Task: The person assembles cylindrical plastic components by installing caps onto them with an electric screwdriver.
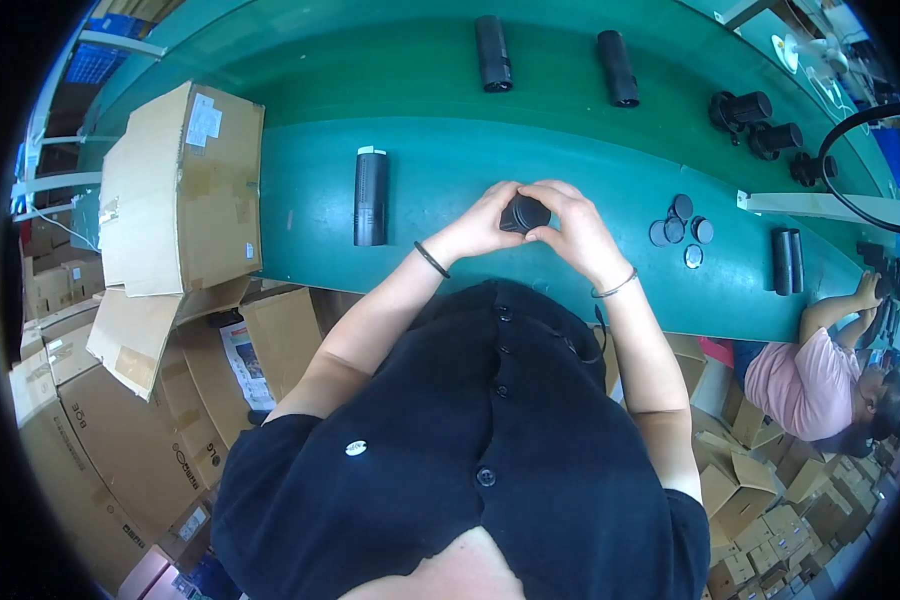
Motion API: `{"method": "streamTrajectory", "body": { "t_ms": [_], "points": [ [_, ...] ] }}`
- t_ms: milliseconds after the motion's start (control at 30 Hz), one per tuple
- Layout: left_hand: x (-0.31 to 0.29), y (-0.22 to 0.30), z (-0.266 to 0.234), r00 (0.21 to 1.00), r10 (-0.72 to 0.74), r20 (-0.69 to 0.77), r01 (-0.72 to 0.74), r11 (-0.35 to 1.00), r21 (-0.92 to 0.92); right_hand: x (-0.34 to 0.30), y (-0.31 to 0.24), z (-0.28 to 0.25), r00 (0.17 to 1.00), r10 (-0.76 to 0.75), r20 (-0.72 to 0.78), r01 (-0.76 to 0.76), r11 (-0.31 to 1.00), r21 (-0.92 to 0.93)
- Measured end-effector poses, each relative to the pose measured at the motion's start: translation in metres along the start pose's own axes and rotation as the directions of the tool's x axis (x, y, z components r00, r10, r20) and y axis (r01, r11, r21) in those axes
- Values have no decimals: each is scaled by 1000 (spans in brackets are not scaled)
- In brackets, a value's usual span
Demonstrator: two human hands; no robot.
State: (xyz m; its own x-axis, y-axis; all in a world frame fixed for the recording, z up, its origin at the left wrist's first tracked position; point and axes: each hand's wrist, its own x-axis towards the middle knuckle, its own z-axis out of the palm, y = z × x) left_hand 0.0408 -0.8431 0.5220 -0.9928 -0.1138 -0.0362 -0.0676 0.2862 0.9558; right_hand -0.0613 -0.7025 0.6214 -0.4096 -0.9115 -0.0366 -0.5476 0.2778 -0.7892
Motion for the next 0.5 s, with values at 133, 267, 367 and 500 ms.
{"method": "streamTrajectory", "body": {
  "t_ms": [133,267,367,500],
  "points": [
    [0,-4,2,999,-18,31,23,988,-151,-3,2,3,999,-18,-40,18,1000,-7],
    [0,-2,1,1000,-25,15,27,991,-134,-4,4,7,998,-8,-58,6,1000,-28],
    [-1,4,-3,998,-35,49,41,993,-112,-5,4,8,998,0,-70,-4,998,-57],
    [-3,4,-6,996,-22,84,32,994,-109,-5,-1,9,998,-13,-64,7,996,-93]
  ]
}}
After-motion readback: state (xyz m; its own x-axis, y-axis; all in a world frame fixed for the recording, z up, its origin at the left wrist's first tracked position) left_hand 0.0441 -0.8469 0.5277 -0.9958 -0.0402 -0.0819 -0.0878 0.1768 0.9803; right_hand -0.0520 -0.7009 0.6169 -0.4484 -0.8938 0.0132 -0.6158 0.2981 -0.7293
